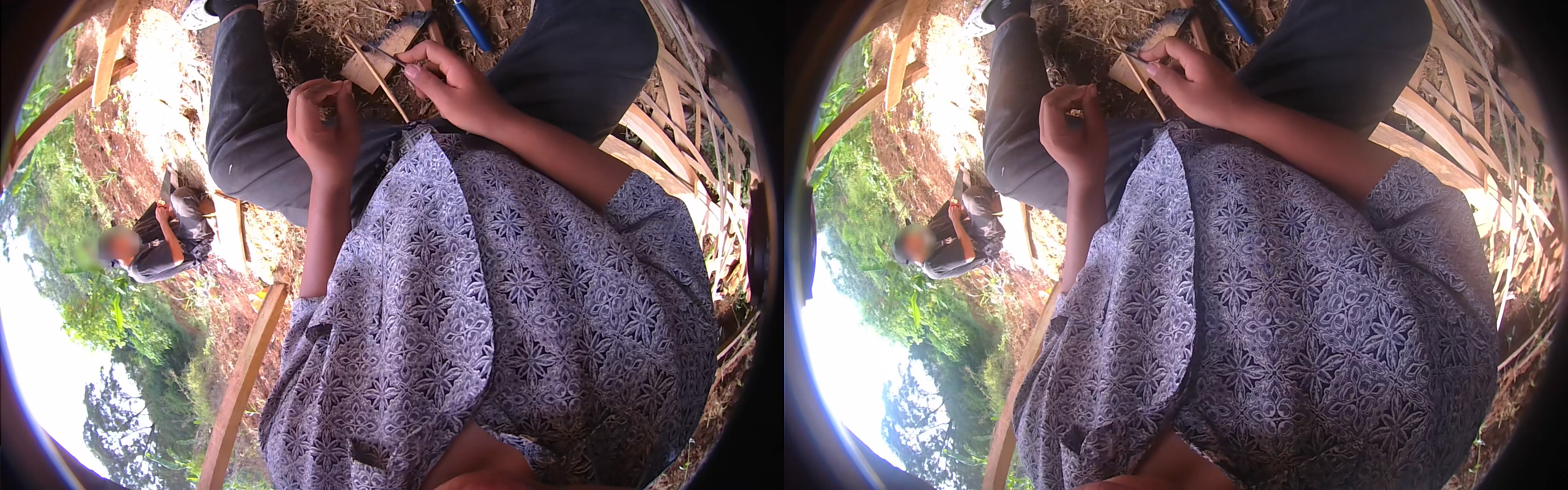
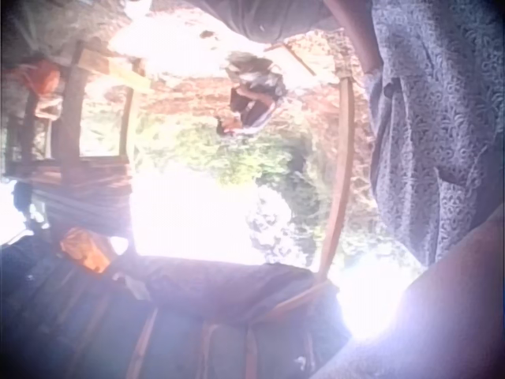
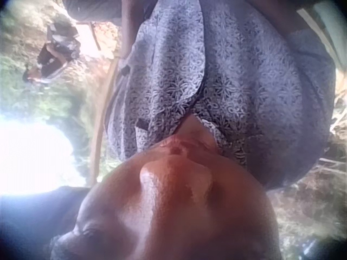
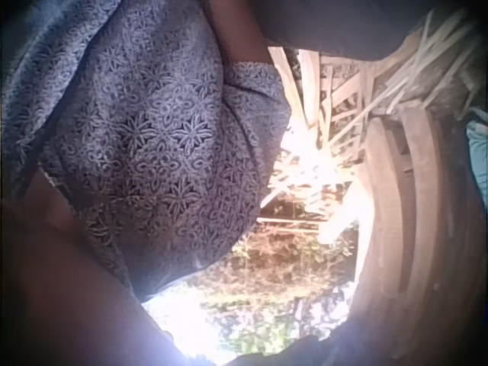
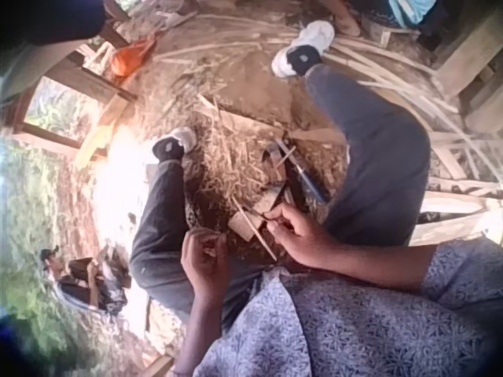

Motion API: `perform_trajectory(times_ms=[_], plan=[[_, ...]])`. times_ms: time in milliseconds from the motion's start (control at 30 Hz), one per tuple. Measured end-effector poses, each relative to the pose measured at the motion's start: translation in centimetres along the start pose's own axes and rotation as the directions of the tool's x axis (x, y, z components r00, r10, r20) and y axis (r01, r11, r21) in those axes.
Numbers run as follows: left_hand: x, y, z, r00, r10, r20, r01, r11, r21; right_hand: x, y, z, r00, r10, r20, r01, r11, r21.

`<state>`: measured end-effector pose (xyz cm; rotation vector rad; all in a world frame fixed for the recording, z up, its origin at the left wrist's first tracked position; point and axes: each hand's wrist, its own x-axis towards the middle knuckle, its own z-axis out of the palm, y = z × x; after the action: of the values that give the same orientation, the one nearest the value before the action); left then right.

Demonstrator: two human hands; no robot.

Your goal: The person sits on the ground and uses a curved knife to shave thin strips from a long, thin piece of wood. They repeatedly hold the wood and draw the knife along its length to remove shavings, occasionally inspecting the result.

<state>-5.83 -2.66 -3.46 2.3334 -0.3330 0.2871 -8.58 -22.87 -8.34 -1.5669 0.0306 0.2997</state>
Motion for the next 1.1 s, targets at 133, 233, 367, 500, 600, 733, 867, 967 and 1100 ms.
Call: perform_trajectory(times_ms=[133,233,367,500,600,733,867,967,1100], plan=[[0.7,-3.4,0.0,0.934,-0.077,0.350,0.016,0.984,0.175,0.2,0.4,-2.5,0.947,0.315,-0.060,-0.302,0.940,0.155],[1.0,-6.1,1.6,0.841,-0.058,0.538,-0.157,0.925,0.345,1.3,0.8,-3.0,0.893,0.443,-0.077,-0.406,0.868,0.286],[2.6,-8.0,5.3,0.753,0.051,0.656,-0.439,0.782,0.443,2.4,2.4,-3.3,0.905,0.421,-0.068,-0.359,0.838,0.412],[4.0,-10.2,7.5,0.556,0.089,0.826,-0.663,0.647,0.377,2.4,2.4,-3.4,0.888,0.445,-0.114,-0.360,0.828,0.430],[3.7,-13.0,8.1,0.583,0.162,0.796,-0.650,0.681,0.337,2.8,2.6,-3.6,0.875,0.465,-0.137,-0.357,0.809,0.467],[4.0,-12.5,7.8,0.742,0.102,0.662,-0.438,0.822,0.363,3.3,1.3,-4.4,0.895,0.405,-0.189,-0.255,0.810,0.527],[4.8,-9.2,6.1,0.920,-0.082,0.383,0.013,0.983,0.181,4.0,-0.5,-7.5,0.927,0.275,-0.254,-0.122,0.863,0.491],[5.2,-7.8,4.8,0.928,-0.280,0.244,0.338,0.910,-0.241,5.8,-3.3,-9.7,0.963,0.123,-0.239,-0.033,0.937,0.347],[5.6,-5.9,4.1,0.891,-0.329,0.313,0.453,0.591,-0.668,7.6,-6.6,-13.5,0.973,0.004,-0.229,0.051,0.971,0.235]])
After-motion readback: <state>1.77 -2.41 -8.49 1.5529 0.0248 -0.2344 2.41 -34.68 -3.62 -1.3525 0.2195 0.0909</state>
